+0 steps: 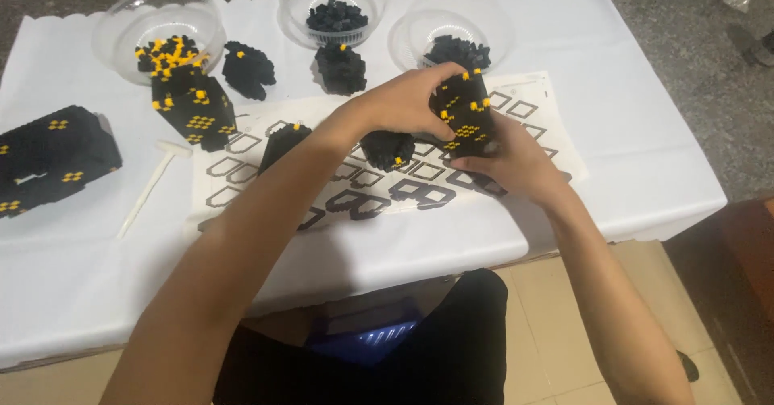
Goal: The person assembles black and yellow interlocking blocks into rectangular structures. They connect multiple pieces together, align them on a printed pattern sheet, and use a white stick to press the blocks into place.
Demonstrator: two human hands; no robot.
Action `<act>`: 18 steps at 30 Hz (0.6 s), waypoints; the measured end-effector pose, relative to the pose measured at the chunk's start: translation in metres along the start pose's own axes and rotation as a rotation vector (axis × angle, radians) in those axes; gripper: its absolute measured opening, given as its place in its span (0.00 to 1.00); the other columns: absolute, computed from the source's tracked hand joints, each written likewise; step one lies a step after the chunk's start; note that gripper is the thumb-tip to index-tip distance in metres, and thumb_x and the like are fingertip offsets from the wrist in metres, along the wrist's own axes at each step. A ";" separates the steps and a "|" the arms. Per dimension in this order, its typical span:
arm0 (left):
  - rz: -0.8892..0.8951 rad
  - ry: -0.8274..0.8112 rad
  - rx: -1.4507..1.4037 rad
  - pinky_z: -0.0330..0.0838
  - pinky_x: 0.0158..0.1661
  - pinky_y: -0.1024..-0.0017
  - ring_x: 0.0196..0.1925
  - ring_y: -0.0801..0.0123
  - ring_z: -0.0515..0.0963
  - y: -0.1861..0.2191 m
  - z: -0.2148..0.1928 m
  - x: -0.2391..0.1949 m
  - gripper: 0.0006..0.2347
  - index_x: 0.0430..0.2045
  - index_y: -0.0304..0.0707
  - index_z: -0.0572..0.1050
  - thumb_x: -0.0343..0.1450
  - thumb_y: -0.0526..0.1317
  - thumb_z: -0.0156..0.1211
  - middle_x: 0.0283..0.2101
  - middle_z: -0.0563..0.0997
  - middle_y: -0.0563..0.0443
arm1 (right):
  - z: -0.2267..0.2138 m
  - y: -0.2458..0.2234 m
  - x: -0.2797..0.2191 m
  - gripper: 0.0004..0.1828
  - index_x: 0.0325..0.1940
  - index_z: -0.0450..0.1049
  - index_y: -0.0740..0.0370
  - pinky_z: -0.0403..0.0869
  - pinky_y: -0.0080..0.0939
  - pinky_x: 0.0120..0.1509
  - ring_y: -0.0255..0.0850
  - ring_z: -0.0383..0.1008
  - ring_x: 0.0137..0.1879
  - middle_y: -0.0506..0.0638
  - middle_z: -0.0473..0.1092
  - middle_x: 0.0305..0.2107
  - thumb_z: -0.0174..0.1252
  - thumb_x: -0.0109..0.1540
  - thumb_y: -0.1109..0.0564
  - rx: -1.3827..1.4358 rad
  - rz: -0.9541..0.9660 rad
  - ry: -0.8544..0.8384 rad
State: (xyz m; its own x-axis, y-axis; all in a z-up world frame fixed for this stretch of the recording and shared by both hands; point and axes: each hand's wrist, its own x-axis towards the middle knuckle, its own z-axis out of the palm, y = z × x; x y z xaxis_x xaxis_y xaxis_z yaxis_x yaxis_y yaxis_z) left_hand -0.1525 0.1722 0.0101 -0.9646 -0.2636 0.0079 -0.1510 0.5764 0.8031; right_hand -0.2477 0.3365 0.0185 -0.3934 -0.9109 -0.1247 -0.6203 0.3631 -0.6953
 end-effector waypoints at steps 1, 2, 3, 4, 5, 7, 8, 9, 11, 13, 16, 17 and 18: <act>-0.002 -0.006 -0.002 0.66 0.55 0.54 0.58 0.44 0.71 0.004 0.000 -0.001 0.33 0.56 0.41 0.63 0.56 0.38 0.71 0.55 0.72 0.36 | -0.002 0.008 0.004 0.31 0.54 0.68 0.66 0.66 0.51 0.58 0.57 0.65 0.61 0.60 0.69 0.48 0.68 0.50 0.55 0.003 0.005 -0.001; 0.011 -0.030 0.013 0.65 0.56 0.53 0.58 0.43 0.70 0.009 0.000 -0.002 0.33 0.57 0.40 0.62 0.56 0.37 0.70 0.56 0.72 0.36 | -0.004 0.016 0.007 0.34 0.55 0.68 0.67 0.64 0.52 0.61 0.60 0.62 0.62 0.62 0.65 0.51 0.69 0.48 0.53 -0.094 -0.002 0.042; 0.024 -0.054 0.028 0.64 0.57 0.53 0.59 0.42 0.69 0.013 0.000 -0.004 0.33 0.58 0.39 0.62 0.57 0.36 0.69 0.56 0.71 0.35 | -0.006 0.023 0.010 0.36 0.55 0.69 0.68 0.63 0.52 0.63 0.62 0.58 0.63 0.64 0.61 0.53 0.71 0.47 0.51 -0.192 -0.009 0.085; 0.023 -0.056 0.027 0.64 0.57 0.53 0.59 0.42 0.69 0.014 0.002 -0.002 0.33 0.58 0.39 0.62 0.57 0.36 0.69 0.56 0.71 0.35 | -0.010 0.021 0.009 0.36 0.55 0.69 0.68 0.63 0.52 0.63 0.62 0.58 0.63 0.64 0.61 0.53 0.71 0.47 0.51 -0.190 -0.007 0.084; 0.025 -0.073 0.047 0.64 0.57 0.53 0.60 0.43 0.68 0.015 0.004 0.001 0.33 0.58 0.37 0.61 0.57 0.35 0.68 0.56 0.71 0.34 | -0.014 0.019 0.008 0.36 0.57 0.68 0.68 0.63 0.54 0.63 0.62 0.59 0.63 0.64 0.62 0.53 0.69 0.48 0.53 -0.147 -0.033 0.064; 0.026 -0.087 0.064 0.64 0.57 0.53 0.60 0.43 0.67 0.014 0.006 0.007 0.32 0.57 0.36 0.61 0.57 0.35 0.67 0.56 0.71 0.33 | -0.021 0.014 0.007 0.36 0.58 0.66 0.68 0.63 0.56 0.62 0.62 0.60 0.62 0.65 0.63 0.52 0.68 0.49 0.55 -0.107 -0.060 0.041; 0.017 -0.090 0.099 0.64 0.57 0.54 0.61 0.45 0.67 0.012 0.007 0.010 0.33 0.58 0.36 0.61 0.57 0.36 0.68 0.56 0.71 0.35 | -0.024 0.013 0.006 0.36 0.61 0.64 0.67 0.64 0.58 0.61 0.62 0.62 0.61 0.66 0.64 0.51 0.65 0.51 0.57 -0.045 -0.098 0.010; 0.008 -0.093 0.133 0.64 0.57 0.55 0.61 0.46 0.67 0.009 0.008 0.013 0.34 0.58 0.37 0.61 0.57 0.37 0.69 0.57 0.70 0.37 | -0.028 0.011 0.004 0.36 0.63 0.61 0.67 0.64 0.61 0.60 0.63 0.63 0.60 0.67 0.65 0.50 0.63 0.52 0.60 0.018 -0.135 -0.020; -0.010 -0.100 0.138 0.64 0.57 0.57 0.62 0.48 0.66 0.008 0.008 0.014 0.35 0.60 0.38 0.59 0.56 0.38 0.69 0.58 0.69 0.38 | -0.030 0.019 0.010 0.37 0.62 0.62 0.68 0.65 0.60 0.60 0.64 0.62 0.60 0.67 0.65 0.51 0.64 0.50 0.62 0.080 -0.168 -0.050; -0.027 -0.106 0.147 0.63 0.57 0.58 0.63 0.50 0.65 0.008 0.007 0.014 0.37 0.61 0.38 0.57 0.56 0.38 0.69 0.60 0.68 0.40 | -0.032 0.027 0.016 0.37 0.61 0.62 0.69 0.65 0.60 0.60 0.66 0.62 0.61 0.68 0.65 0.51 0.64 0.48 0.63 0.142 -0.204 -0.078; -0.061 -0.097 0.136 0.63 0.58 0.58 0.64 0.49 0.63 0.009 0.008 0.009 0.39 0.62 0.37 0.56 0.56 0.38 0.70 0.60 0.67 0.39 | -0.031 0.036 0.025 0.38 0.61 0.62 0.69 0.65 0.60 0.60 0.65 0.61 0.62 0.68 0.66 0.51 0.64 0.47 0.67 0.199 -0.264 -0.131; -0.026 -0.071 0.155 0.61 0.58 0.56 0.63 0.48 0.64 0.008 0.007 0.007 0.38 0.62 0.35 0.56 0.57 0.39 0.71 0.60 0.67 0.37 | -0.029 0.038 0.027 0.38 0.61 0.62 0.68 0.65 0.60 0.59 0.64 0.64 0.60 0.67 0.66 0.50 0.63 0.47 0.66 0.225 -0.271 -0.134; 0.005 -0.038 0.168 0.59 0.59 0.54 0.63 0.47 0.65 0.007 0.007 0.004 0.37 0.61 0.32 0.57 0.58 0.40 0.72 0.59 0.68 0.36 | -0.028 0.040 0.031 0.37 0.62 0.62 0.67 0.66 0.60 0.58 0.62 0.67 0.57 0.66 0.67 0.49 0.63 0.48 0.66 0.248 -0.278 -0.146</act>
State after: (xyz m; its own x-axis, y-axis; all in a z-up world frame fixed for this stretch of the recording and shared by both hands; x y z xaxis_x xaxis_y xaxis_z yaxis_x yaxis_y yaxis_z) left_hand -0.1586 0.1805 0.0111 -0.9724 -0.2328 -0.0130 -0.1768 0.7001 0.6918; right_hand -0.3037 0.3284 0.0063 -0.1219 -0.9925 0.0057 -0.5003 0.0565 -0.8640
